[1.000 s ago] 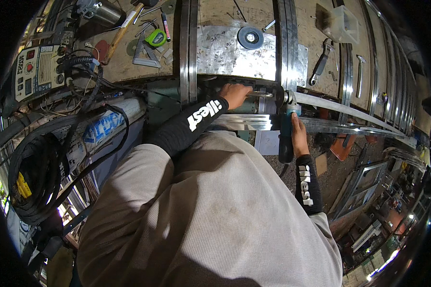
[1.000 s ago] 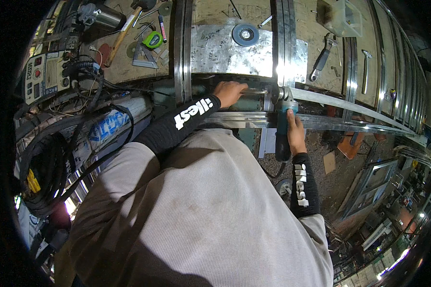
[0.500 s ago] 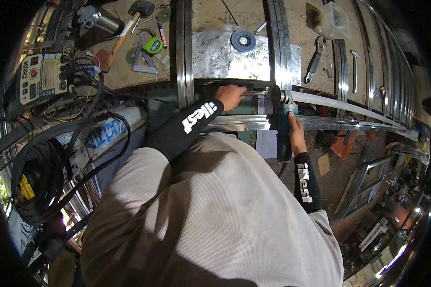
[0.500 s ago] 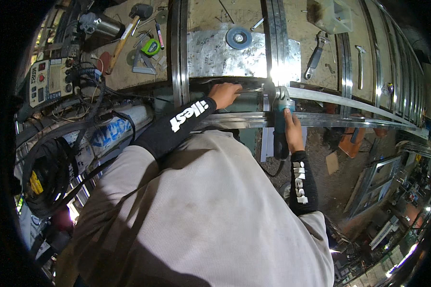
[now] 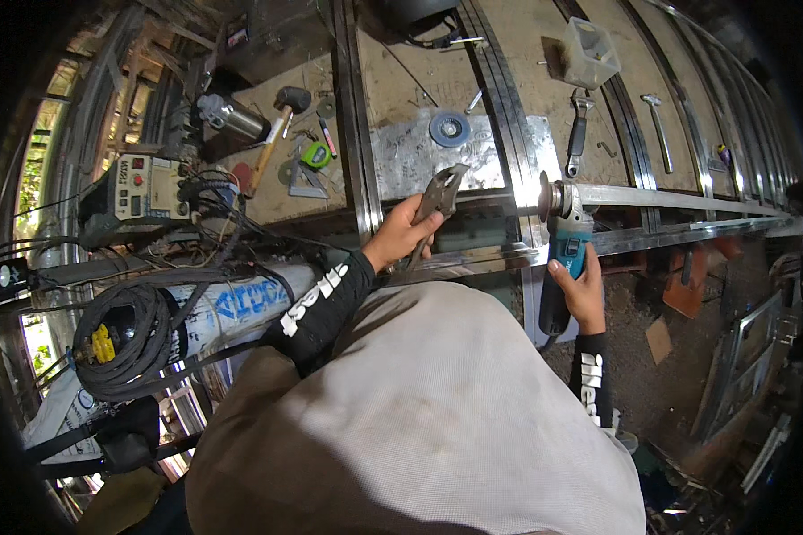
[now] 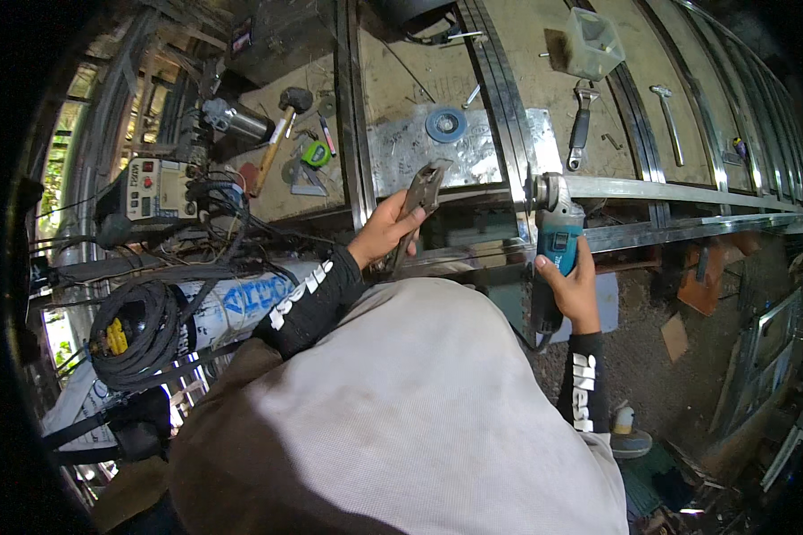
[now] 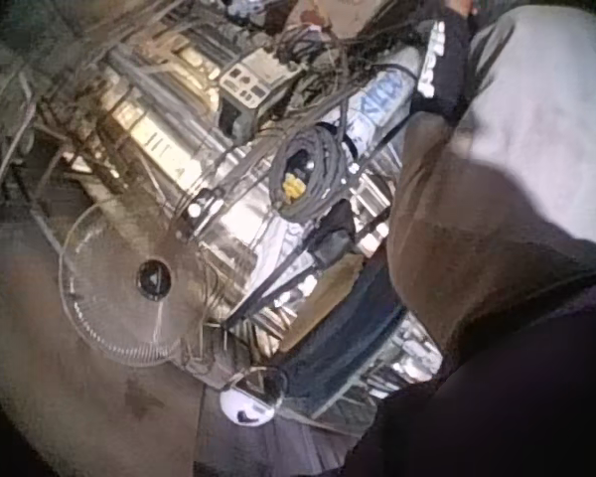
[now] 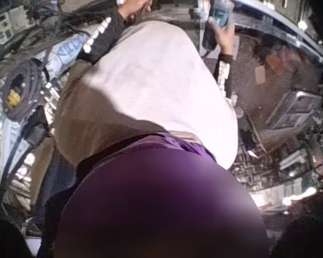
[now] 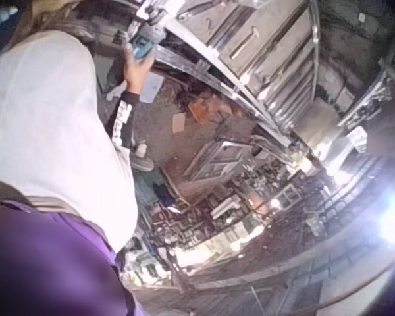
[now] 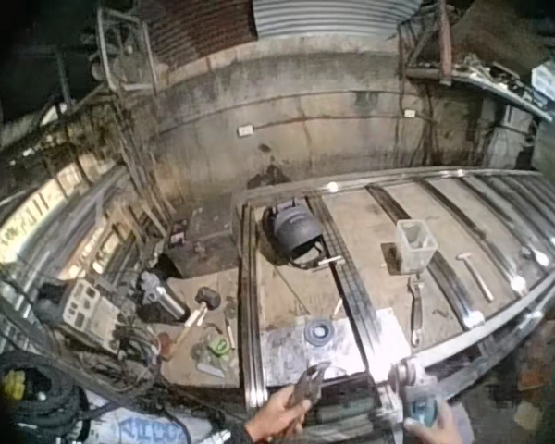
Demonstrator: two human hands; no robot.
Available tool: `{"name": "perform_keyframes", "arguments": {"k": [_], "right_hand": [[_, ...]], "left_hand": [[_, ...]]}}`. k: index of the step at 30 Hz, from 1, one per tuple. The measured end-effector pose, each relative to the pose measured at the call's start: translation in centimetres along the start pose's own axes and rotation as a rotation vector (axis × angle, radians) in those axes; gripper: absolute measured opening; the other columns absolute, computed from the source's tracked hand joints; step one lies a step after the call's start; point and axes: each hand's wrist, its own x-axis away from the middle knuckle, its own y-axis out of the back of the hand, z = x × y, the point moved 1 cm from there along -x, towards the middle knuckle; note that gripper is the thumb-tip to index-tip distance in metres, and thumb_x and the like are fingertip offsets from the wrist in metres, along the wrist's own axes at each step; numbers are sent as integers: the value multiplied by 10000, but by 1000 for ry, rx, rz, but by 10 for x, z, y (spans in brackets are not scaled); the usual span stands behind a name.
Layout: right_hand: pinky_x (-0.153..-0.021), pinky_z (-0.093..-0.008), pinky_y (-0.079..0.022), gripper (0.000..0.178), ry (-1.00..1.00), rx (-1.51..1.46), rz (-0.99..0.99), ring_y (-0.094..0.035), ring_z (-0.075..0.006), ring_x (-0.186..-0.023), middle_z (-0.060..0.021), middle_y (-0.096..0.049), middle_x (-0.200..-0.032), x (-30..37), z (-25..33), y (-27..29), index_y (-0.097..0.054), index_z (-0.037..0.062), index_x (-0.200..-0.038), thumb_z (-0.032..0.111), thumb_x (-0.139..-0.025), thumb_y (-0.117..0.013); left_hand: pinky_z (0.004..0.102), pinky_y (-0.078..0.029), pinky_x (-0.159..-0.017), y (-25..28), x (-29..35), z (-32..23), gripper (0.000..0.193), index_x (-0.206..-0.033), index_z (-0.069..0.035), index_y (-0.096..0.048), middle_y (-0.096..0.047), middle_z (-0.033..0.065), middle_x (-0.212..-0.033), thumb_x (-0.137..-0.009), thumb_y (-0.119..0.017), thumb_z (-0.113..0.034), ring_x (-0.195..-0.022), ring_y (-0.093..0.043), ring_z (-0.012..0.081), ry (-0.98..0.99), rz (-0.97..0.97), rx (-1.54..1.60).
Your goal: The person measures and marks metal bars using a tape measure and marker, then uses an angle grinder to cut the bars, producing sparks. They repeatedly measure, mark, and cut sections of the metal frame on a workbench.
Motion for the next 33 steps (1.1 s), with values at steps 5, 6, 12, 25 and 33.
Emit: {"name": "perform_keyframes", "arguments": {"k": [5,6,12,25,33], "right_hand": [[-949,-332,-514,660,299,145,-18,-640,-182,-1058,-136,-667,-1216,8,49,-18,-512,-43,-1388,115,-844,-849],[-951,-337,-514,670,377,218,-38,-642,-188,-1064,-147,-674,-1219,8,54,-22,-509,-44,-1391,108,-836,-852],[-902,-432,-560,791,396,436,37,-689,-432,-1067,-277,-679,-1206,0,63,-35,-522,-27,-1408,260,-762,-876],[-880,-449,-561,766,417,516,84,-692,-433,-1048,-262,-692,-1177,-2,50,-42,-529,-10,-1411,266,-777,-858],[-895,-446,-555,738,347,456,77,-691,-424,-1067,-248,-696,-1193,0,50,-67,-550,-6,-1395,235,-773,-867]], "left_hand": [[266,-529,-512,-26,24,-13,359,-1127,-76,-535,-526,9,-795,-1066,-577,-427,-587,-549,96,72,-48,173],[269,-537,-513,-33,28,-14,370,-1148,-67,-543,-519,1,-811,-1063,-585,-424,-596,-546,93,65,-59,175],[262,-526,-499,-67,48,-11,331,-1182,-56,-558,-533,2,-804,-1075,-578,-368,-587,-557,85,-13,-133,100],[258,-521,-490,-71,84,-10,295,-1149,-77,-554,-543,1,-819,-1064,-597,-356,-586,-550,89,-43,-318,175],[261,-458,-451,-38,100,-6,270,-1052,-95,-553,-555,29,-726,-1067,-583,-363,-505,-541,124,70,-282,493]]}}
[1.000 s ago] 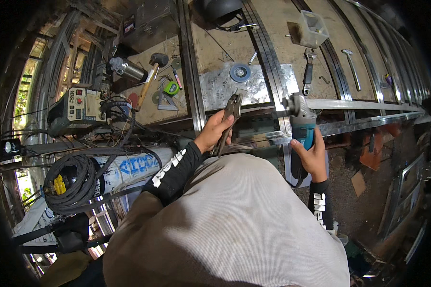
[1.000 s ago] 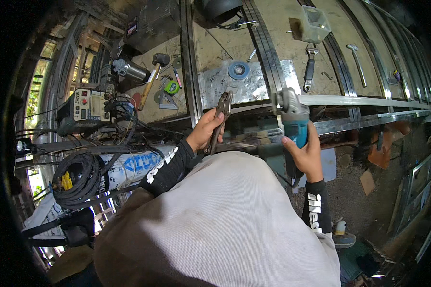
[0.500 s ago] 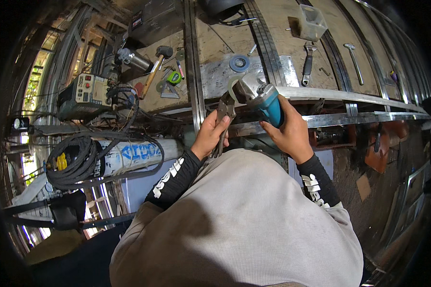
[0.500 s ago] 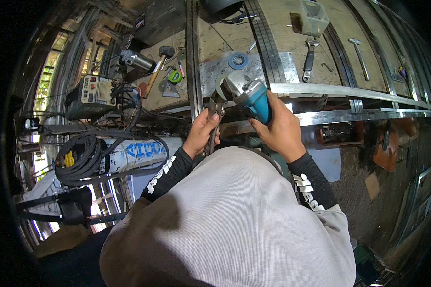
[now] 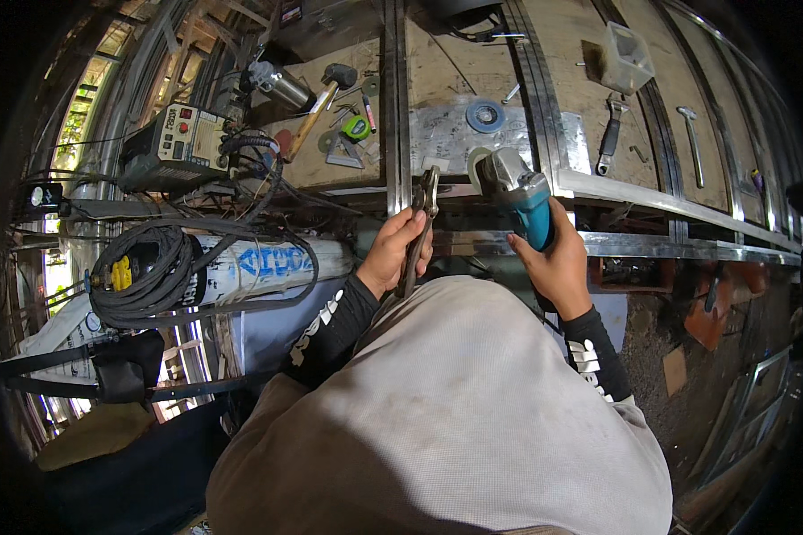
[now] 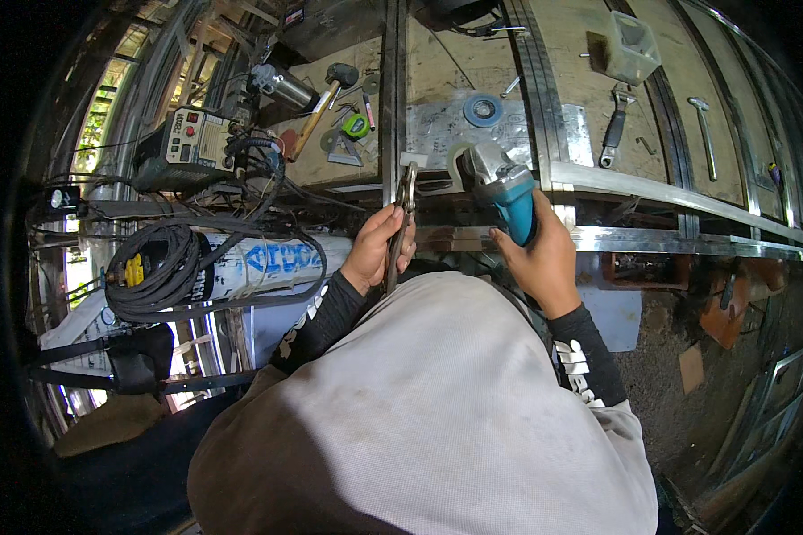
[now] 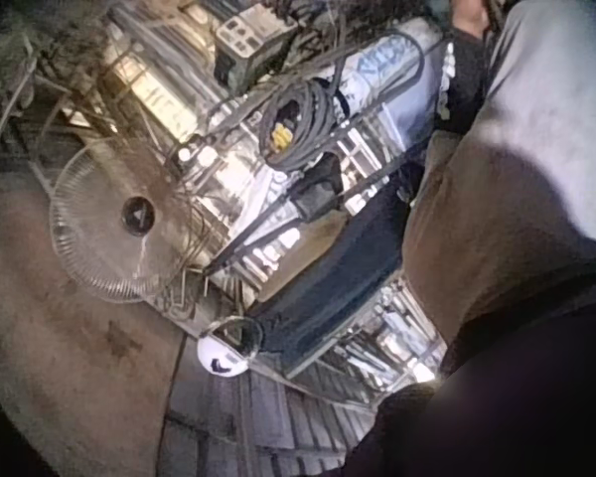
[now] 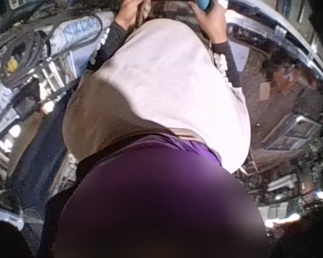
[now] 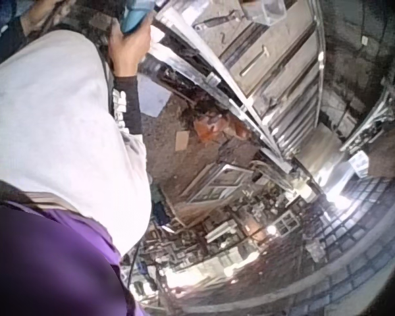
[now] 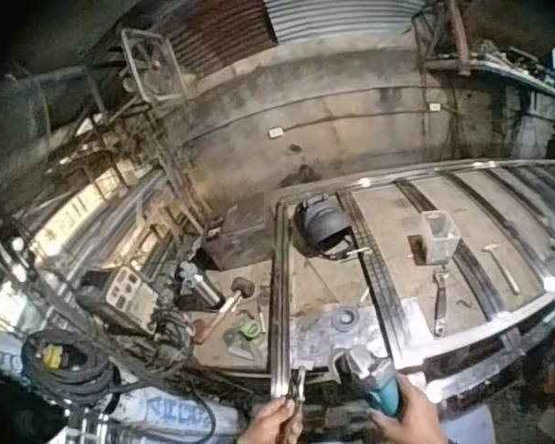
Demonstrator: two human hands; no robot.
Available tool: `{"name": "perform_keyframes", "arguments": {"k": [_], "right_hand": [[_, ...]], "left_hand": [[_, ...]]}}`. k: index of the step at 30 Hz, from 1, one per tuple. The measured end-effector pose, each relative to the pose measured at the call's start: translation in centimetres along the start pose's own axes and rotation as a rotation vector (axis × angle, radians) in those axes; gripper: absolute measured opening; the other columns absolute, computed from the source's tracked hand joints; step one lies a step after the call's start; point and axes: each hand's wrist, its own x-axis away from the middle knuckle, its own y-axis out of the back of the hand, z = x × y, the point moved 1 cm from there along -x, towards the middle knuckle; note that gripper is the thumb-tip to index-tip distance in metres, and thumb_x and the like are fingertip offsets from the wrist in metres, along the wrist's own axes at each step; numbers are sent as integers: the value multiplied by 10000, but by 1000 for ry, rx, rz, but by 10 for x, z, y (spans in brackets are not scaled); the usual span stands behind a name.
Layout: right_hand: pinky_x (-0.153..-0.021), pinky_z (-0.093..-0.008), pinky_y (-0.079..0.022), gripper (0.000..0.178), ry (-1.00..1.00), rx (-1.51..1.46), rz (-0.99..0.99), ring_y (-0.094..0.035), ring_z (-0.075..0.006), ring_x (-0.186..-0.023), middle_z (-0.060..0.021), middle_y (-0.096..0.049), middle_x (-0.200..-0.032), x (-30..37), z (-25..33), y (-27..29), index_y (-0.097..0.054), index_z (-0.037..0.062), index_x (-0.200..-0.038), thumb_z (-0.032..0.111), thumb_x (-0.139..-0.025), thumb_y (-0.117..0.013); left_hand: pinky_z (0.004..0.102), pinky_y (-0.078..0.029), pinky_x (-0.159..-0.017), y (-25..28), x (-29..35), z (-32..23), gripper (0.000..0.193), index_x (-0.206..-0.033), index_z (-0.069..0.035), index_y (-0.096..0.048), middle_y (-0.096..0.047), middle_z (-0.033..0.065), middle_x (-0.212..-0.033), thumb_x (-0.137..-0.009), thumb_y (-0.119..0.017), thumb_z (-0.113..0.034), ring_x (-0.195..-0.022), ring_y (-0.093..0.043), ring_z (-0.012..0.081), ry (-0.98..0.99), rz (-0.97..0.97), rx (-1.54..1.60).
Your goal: The person measures and marks metal bars using a tape measure and marker, then uses an angle grinder to cut the bars, producing sparks. They repeatedly measure, mark, and cut sections of the metal frame on a workbench.
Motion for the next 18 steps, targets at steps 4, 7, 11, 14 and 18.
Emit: {"name": "perform_keyframes", "arguments": {"k": [4,7,11,14,18], "right_hand": [[-900,-439,-556,758,97,37,-24,-689,-419,-1073,-247,-689,-1206,-12,25,-13,-544,-2,-1410,230,-767,-872],[-895,-434,-559,768,139,99,13,-687,-419,-1067,-246,-685,-1211,-28,45,-29,-538,2,-1419,233,-766,-871],[-885,-441,-563,779,146,192,89,-684,-414,-1057,-221,-680,-1217,-44,68,-51,-528,11,-1428,225,-760,-866],[-885,-444,-566,781,135,234,92,-688,-407,-1051,-205,-683,-1205,-50,78,-69,-524,16,-1432,213,-757,-865],[-880,-442,-572,752,84,244,98,-694,-408,-1049,-213,-687,-1197,-51,72,-90,-543,20,-1414,193,-758,-867]], "left_hand": [[263,-467,-451,23,-5,-9,275,-1044,-90,-554,-551,23,-718,-1064,-591,-361,-496,-539,122,45,21,22],[261,-476,-453,40,-9,-19,281,-1037,-86,-555,-540,12,-710,-1064,-593,-362,-493,-537,109,43,-38,-125],[257,-482,-458,64,-11,-37,282,-1036,-88,-559,-536,3,-701,-1064,-594,-367,-494,-538,95,-6,6,-228],[255,-479,-456,88,-12,-52,288,-1038,-89,-561,-534,0,-696,-1066,-588,-374,-493,-537,92,5,13,-236],[258,-463,-454,121,-12,-66,251,-1030,-91,-549,-548,21,-716,-1076,-564,-338,-482,-528,110,37,19,-174]]}}
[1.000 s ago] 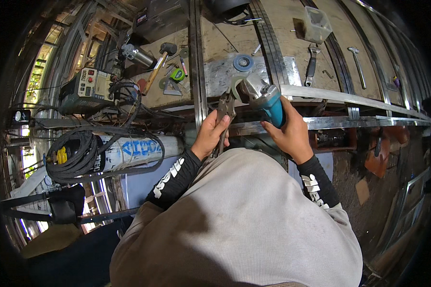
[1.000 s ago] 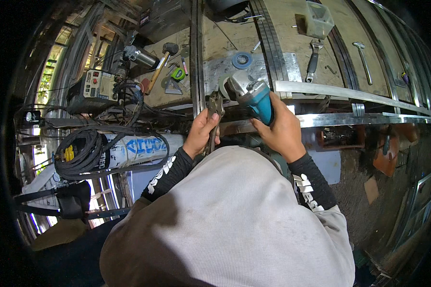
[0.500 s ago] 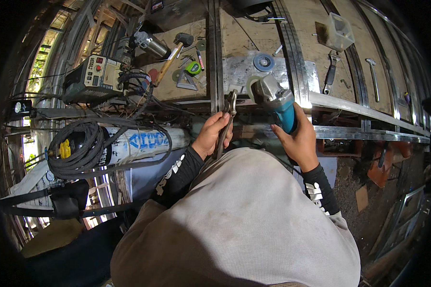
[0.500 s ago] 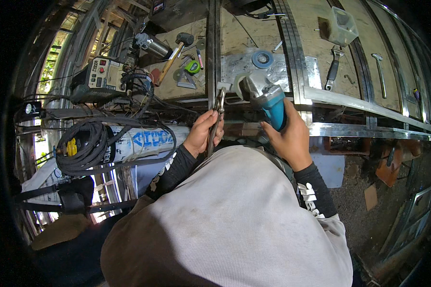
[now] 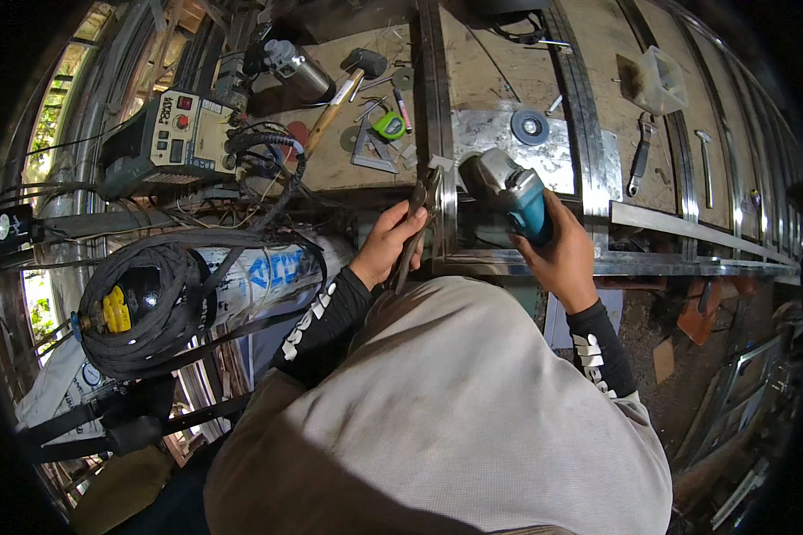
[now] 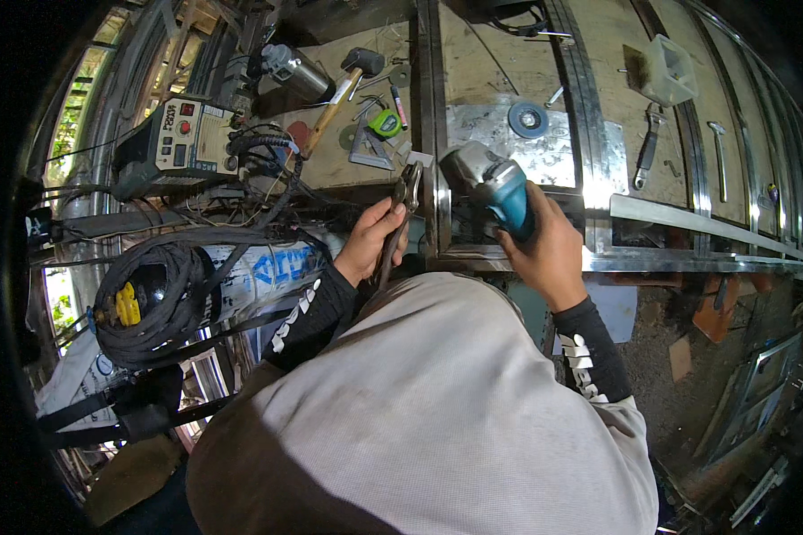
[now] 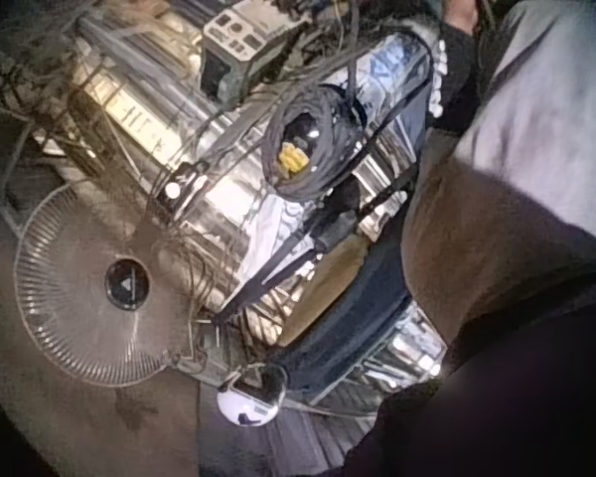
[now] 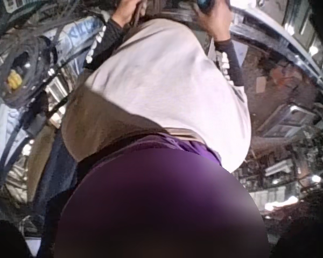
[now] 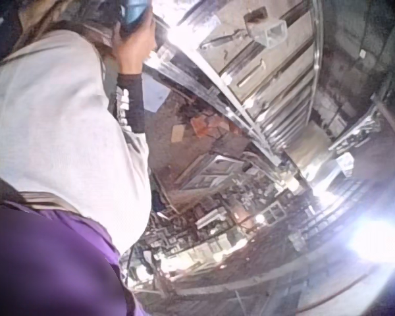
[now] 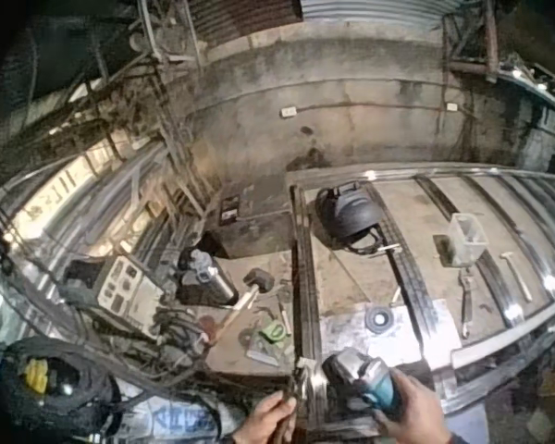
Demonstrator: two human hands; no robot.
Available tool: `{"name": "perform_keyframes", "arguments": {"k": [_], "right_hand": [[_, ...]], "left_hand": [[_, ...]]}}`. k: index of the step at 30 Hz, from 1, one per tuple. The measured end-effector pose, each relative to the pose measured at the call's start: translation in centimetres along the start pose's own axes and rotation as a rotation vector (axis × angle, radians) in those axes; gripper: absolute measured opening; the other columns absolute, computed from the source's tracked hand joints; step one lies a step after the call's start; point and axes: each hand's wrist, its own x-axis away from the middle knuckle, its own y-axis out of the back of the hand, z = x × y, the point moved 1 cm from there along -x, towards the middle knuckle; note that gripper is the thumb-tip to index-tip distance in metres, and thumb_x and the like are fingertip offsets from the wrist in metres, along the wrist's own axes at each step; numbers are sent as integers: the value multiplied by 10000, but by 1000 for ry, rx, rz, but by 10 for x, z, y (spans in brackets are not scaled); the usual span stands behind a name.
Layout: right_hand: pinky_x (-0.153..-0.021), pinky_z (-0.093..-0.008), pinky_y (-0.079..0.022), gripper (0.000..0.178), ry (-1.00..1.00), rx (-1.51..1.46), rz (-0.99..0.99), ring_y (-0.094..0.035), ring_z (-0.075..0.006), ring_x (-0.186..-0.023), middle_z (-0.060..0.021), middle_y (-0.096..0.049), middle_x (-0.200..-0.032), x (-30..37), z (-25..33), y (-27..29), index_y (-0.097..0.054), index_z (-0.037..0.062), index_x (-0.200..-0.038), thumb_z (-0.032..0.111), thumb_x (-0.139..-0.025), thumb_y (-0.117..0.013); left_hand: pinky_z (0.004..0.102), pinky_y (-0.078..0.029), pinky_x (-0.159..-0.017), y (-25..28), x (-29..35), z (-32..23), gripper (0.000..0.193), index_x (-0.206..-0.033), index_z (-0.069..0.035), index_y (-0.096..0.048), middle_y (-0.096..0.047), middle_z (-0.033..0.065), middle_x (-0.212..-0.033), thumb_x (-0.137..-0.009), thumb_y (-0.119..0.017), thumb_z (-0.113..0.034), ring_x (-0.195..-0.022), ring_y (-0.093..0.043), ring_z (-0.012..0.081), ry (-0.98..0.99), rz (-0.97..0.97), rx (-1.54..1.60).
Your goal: The person measures and marks metal bars using a tape measure and marker, then uses an angle grinder to cut the bars, producing sparks. They repeatedly measure, mark, and cut sections of the metal frame on a workbench.
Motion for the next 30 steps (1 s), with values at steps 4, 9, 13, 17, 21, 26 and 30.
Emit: {"name": "perform_keyframes", "arguments": {"k": [4,9,13,17,21,26,30], "right_hand": [[-870,-366,-559,676,-151,-313,76,-706,-272,-981,-179,-717,-1138,-8,-19,-38,-594,-53,-1332,211,-785,-892],[-847,-294,-524,595,-728,-879,164,-643,-162,-942,-132,-709,-1109,-23,-52,-82,-638,-69,-1276,426,-963,-741],[-606,-278,-567,561,-888,-1084,253,-696,-180,-685,-87,-710,-911,-49,-60,-109,-658,20,-1189,545,-991,-636],[-522,-294,-560,568,-857,-1580,313,-676,-199,-566,-81,-705,-747,-90,-70,-136,-680,61,-1084,610,-979,-574],[-609,-333,-581,660,-873,-1715,261,-681,-239,-651,-147,-691,-796,-141,-96,-170,-654,5,-1064,649,-925,-618],[-718,-408,-602,648,-894,-1786,390,-677,-298,-733,-169,-670,-830,-165,-96,-188,-624,-39,-1038,603,-946,-634],[-748,-389,-609,543,-965,-1508,361,-703,-274,-799,-131,-708,-967,-108,-97,-169,-634,22,-1170,521,-960,-683]], "left_hand": [[270,-456,-449,34,0,-10,259,-1079,-79,-531,-552,43,-735,-1079,-548,-337,-486,-542,138,62,221,318],[273,-445,-462,69,-1,-13,341,-1135,-71,-523,-535,45,-731,-1071,-545,-406,-493,-541,142,88,514,613],[288,-438,-482,95,7,-5,340,-1139,-94,-548,-524,26,-737,-1067,-544,-426,-495,-514,138,113,371,591],[337,-506,-577,122,24,8,241,-1198,-96,-543,-591,51,-840,-1076,-558,-304,-647,-604,184,67,147,611],[381,-542,-688,141,42,24,421,-1462,-147,-404,-594,88,-1005,-1065,-543,-134,-802,-641,214,-140,101,481],[411,-601,-774,153,70,32,631,-1583,-232,-240,-586,132,-1167,-1047,-535,-75,-968,-694,276,-123,92,498],[355,-525,-796,150,77,50,564,-1520,-180,-311,-614,145,-1149,-1026,-565,-82,-922,-648,238,-150,138,342]]}}
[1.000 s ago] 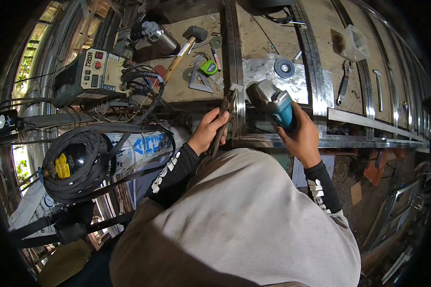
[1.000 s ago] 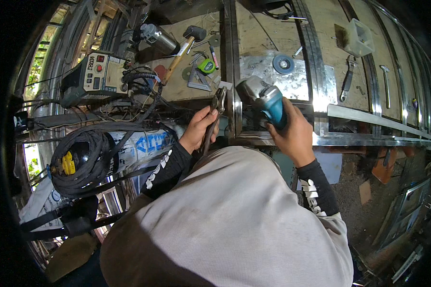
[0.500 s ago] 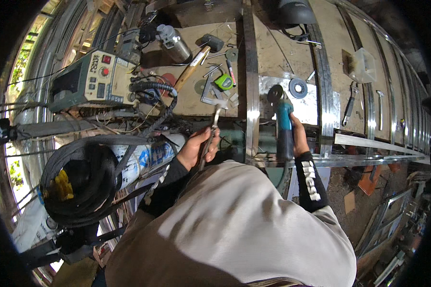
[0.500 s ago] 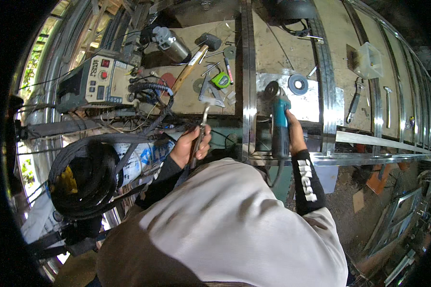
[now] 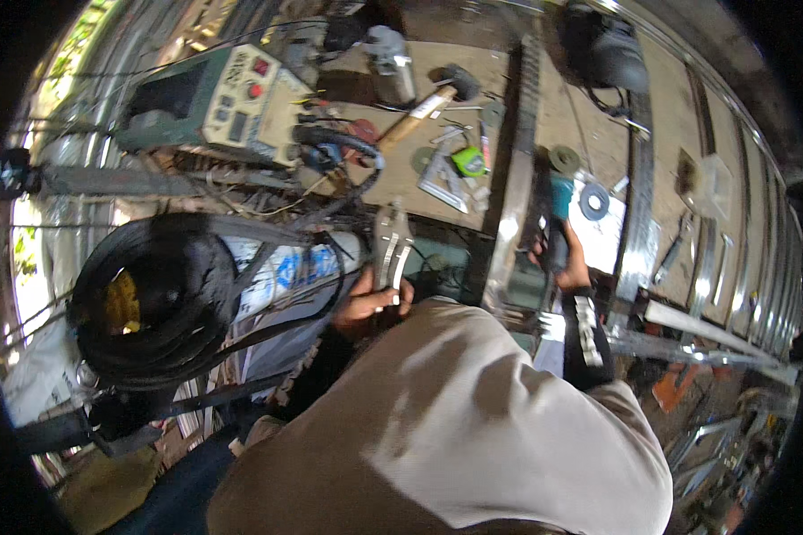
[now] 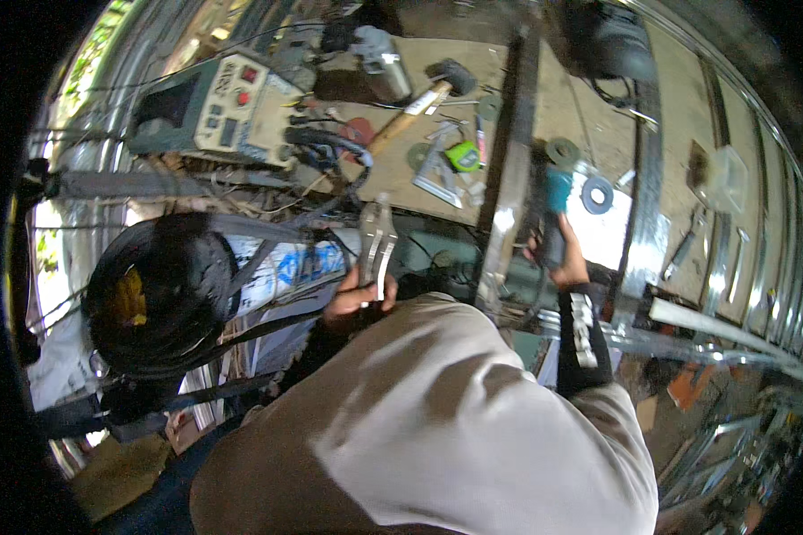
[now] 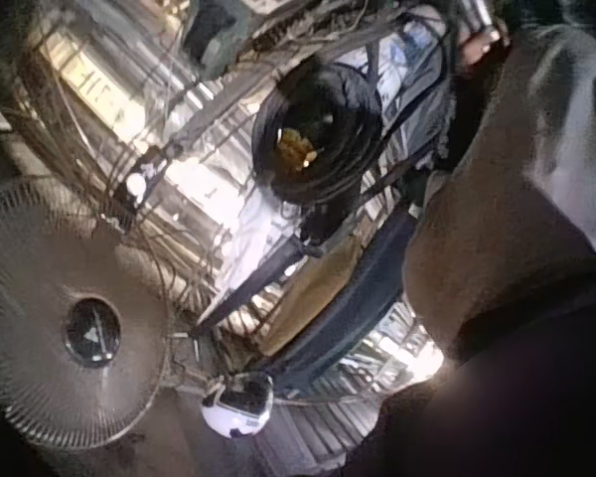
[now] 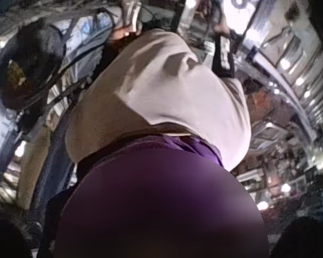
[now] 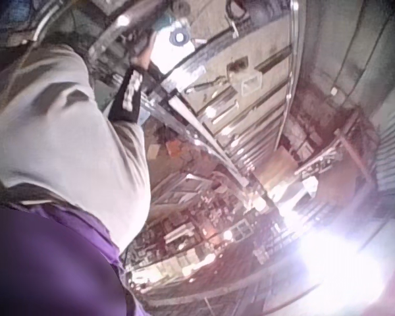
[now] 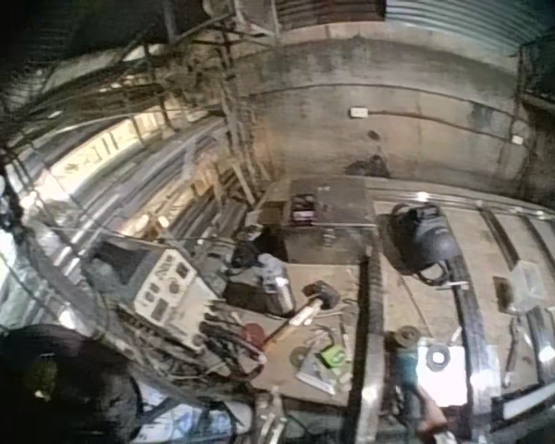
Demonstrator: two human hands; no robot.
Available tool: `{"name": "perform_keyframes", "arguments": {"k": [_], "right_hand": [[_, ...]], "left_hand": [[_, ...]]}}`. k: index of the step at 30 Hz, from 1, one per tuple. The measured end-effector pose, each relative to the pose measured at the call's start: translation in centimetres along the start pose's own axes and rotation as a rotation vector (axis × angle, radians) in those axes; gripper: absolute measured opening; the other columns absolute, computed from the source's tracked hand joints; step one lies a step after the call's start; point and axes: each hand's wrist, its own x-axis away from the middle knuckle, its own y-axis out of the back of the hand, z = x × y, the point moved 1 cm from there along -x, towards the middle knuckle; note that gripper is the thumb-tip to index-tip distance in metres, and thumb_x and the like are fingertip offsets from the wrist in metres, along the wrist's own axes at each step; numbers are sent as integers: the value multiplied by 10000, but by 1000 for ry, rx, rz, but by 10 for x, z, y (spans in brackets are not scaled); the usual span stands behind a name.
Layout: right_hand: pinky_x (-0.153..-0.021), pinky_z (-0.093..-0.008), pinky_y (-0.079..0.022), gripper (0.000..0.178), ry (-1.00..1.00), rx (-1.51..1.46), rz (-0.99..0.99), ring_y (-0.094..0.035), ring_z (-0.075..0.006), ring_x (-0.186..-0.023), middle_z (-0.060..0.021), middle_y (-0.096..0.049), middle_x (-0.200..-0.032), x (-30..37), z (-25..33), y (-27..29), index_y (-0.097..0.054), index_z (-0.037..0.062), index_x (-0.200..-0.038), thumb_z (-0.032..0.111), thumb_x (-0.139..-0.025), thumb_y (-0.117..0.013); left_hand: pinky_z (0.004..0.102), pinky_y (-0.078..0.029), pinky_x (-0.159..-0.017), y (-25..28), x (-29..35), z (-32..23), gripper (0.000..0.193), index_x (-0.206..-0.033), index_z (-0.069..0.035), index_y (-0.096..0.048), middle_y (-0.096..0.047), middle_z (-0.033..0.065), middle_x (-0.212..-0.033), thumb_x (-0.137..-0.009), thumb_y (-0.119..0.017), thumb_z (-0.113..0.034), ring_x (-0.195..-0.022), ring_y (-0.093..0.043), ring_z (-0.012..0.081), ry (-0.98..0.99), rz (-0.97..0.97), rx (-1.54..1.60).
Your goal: The person measures and marks metal bars using a tape measure and marker, then uses an angle grinder to cut the bars, producing sparks. They repeatedly measure, mark, and cut sections of the metal frame on a workbench.
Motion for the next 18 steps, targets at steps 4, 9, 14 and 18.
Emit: {"name": "perform_keyframes", "arguments": {"k": [4,9,14,18], "right_hand": [[-757,-342,-594,442,0,242,12,-710,-227,-840,-104,-721,-1017,22,-11,21,-628,35,-1260,357,-965,-698],[-738,-329,-548,347,170,322,-84,-683,-181,-840,-56,-719,-1003,14,1,6,-679,53,-1204,299,-960,-675],[-799,-366,-558,562,394,471,-230,-678,-232,-935,-134,-700,-1070,-21,25,-19,-593,-34,-1263,249,-837,-826],[-881,-411,-532,755,534,1081,-508,-644,-350,-1012,-240,-646,-1158,-38,11,-10,-477,-81,-1298,233,-751,-892]], "left_hand": [[340,-458,-733,8,-12,23,432,-1427,-159,-413,-594,91,-1028,-1033,-589,-152,-810,-545,166,-91,86,252],[330,-440,-714,-4,-17,25,337,-1235,-74,-515,-547,59,-958,-1064,-567,-360,-732,-495,143,-28,7,551],[304,-403,-690,-27,-28,8,598,-1041,-47,-537,-485,25,-806,-1047,-429,-635,-685,-427,136,57,22,352],[297,-380,-660,-32,-31,10,659,-1007,-49,-533,-444,16,-708,-1038,-383,-690,-663,-412,143,153,16,317]]}}
